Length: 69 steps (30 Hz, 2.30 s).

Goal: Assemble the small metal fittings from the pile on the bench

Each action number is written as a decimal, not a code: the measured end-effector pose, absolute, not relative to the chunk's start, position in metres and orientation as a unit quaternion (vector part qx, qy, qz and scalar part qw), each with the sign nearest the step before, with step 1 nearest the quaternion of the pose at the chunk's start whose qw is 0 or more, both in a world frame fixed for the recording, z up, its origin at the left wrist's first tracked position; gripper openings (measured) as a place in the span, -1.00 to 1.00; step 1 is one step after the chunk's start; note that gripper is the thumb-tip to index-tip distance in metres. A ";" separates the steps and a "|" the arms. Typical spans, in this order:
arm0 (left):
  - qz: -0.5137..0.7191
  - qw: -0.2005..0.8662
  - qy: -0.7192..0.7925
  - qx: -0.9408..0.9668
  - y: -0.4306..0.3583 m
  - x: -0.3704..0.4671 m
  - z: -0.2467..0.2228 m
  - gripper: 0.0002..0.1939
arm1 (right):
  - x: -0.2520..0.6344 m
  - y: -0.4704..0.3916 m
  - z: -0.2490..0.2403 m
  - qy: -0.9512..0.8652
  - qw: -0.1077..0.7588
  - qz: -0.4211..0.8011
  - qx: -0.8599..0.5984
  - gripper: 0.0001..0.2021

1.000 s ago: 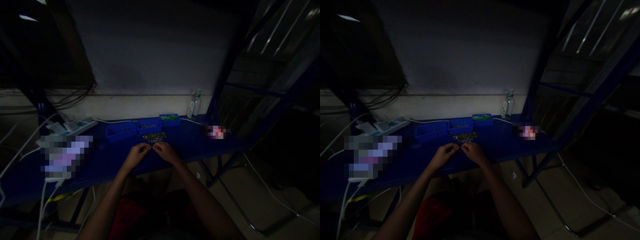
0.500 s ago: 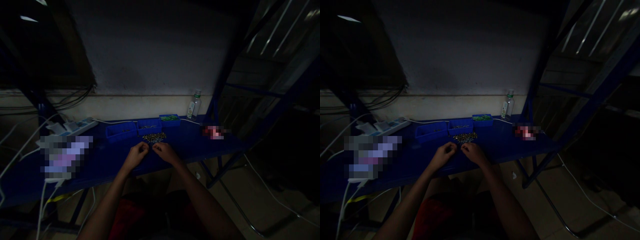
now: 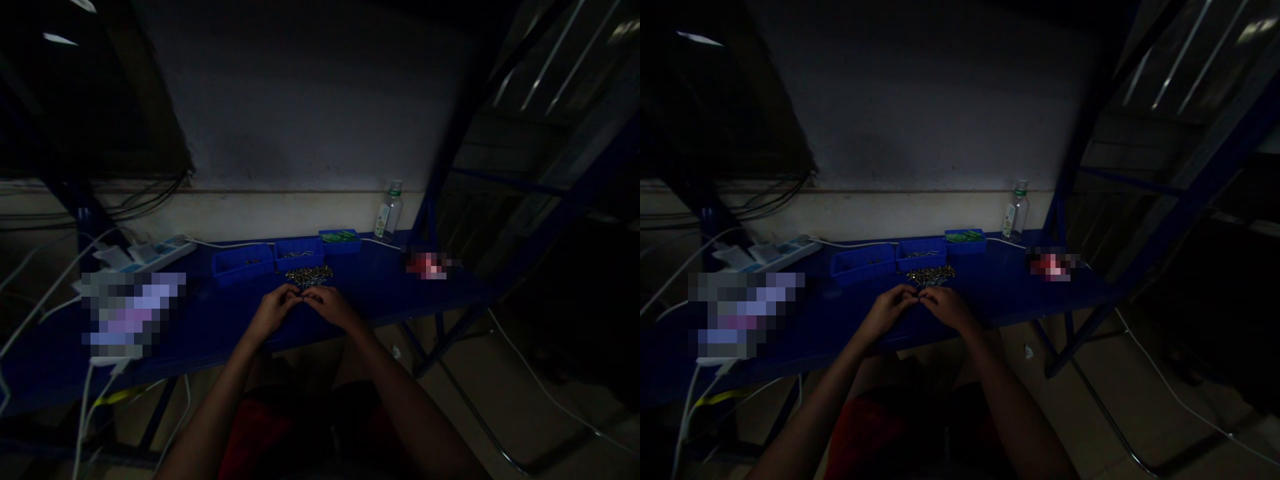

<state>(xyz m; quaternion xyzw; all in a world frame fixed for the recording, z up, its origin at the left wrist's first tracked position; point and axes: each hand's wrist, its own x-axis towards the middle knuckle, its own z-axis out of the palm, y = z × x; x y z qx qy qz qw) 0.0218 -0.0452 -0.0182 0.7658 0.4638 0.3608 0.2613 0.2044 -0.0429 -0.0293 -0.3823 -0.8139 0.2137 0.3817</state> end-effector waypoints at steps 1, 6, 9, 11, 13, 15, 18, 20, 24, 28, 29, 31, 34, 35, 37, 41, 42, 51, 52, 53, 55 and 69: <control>0.358 0.263 0.463 0.767 -0.045 0.022 -0.018 -0.70 | 0.204 -0.043 -0.029 -0.813 0.383 0.215 -0.383 -0.84; 0.352 0.261 0.466 0.769 -0.047 0.024 -0.016 -0.68 | 0.204 -0.044 -0.029 -0.810 0.384 0.210 -0.390 -0.85; 0.353 0.248 0.468 0.771 -0.048 0.025 -0.014 -0.67 | 0.205 -0.042 -0.030 -0.802 0.396 0.197 -0.401 -0.85; 0.349 0.238 0.468 0.776 -0.048 0.025 -0.012 -0.67 | 0.205 -0.041 -0.031 -0.790 0.404 0.190 -0.419 -0.85; 0.340 0.232 0.468 0.782 -0.049 0.024 -0.012 -0.68 | 0.205 -0.040 -0.031 -0.782 0.406 0.188 -0.434 -0.85; 0.335 0.231 0.468 0.784 -0.049 0.024 -0.011 -0.68 | 0.205 -0.039 -0.032 -0.779 0.404 0.189 -0.441 -0.85; 0.335 0.239 0.461 0.786 -0.049 0.024 -0.011 -0.69 | 0.205 -0.038 -0.032 -0.777 0.405 0.183 -0.446 -0.86; 0.329 0.247 0.456 0.789 -0.048 0.024 -0.012 -0.71 | 0.205 -0.038 -0.032 -0.777 0.408 0.177 -0.447 -0.86; 0.319 0.246 0.455 0.794 -0.046 0.024 -0.014 -0.74 | 0.205 -0.039 -0.033 -0.781 0.409 0.175 -0.438 -0.86; 0.315 0.238 0.455 0.798 -0.047 0.024 -0.014 -0.73 | 0.205 -0.040 -0.032 -0.784 0.410 0.173 -0.433 -0.86; 0.316 0.235 0.457 0.798 -0.048 0.024 -0.013 -0.73 | 0.205 -0.040 -0.032 -0.784 0.408 0.174 -0.435 -0.87; 0.322 0.230 0.459 0.796 -0.049 0.024 -0.012 -0.73 | 0.205 -0.041 -0.032 -0.784 0.401 0.178 -0.440 -0.88; 0.337 0.226 0.460 0.790 -0.050 0.024 -0.011 -0.73 | 0.205 -0.042 -0.031 -0.785 0.392 0.183 -0.443 -0.88; 0.342 0.225 0.461 0.788 -0.050 0.024 -0.011 -0.73 | 0.205 -0.042 -0.031 -0.787 0.390 0.184 -0.442 -0.88; 0.348 0.225 0.462 0.784 -0.050 0.024 -0.010 -0.72 | 0.205 -0.042 -0.031 -0.793 0.383 0.182 -0.437 -0.89; 0.355 0.229 0.459 0.782 -0.051 0.025 -0.010 -0.72 | 0.205 -0.043 -0.031 -0.808 0.360 0.168 -0.435 -0.90; 0.356 0.230 0.458 0.781 -0.052 0.025 -0.009 -0.71 | 0.205 -0.043 -0.031 -0.810 0.355 0.163 -0.437 -0.90; 0.351 0.263 0.446 0.780 -0.051 0.025 -0.011 -0.72 | 0.204 -0.044 -0.029 -0.823 0.340 0.144 -0.431 -0.87; 0.348 0.264 0.445 0.782 -0.050 0.025 -0.011 -0.72 | 0.204 -0.044 -0.029 -0.825 0.338 0.145 -0.429 -0.86; 0.346 0.263 0.444 0.783 -0.050 0.025 -0.011 -0.72 | 0.204 -0.044 -0.028 -0.826 0.337 0.146 -0.427 -0.86; 0.349 0.260 0.440 0.785 -0.051 0.025 -0.010 -0.74 | 0.204 -0.045 -0.027 -0.830 0.335 0.150 -0.421 -0.86; 0.375 0.237 0.462 0.768 -0.049 0.023 -0.014 -0.78 | 0.203 -0.043 -0.030 -0.801 0.374 0.168 -0.436 -0.86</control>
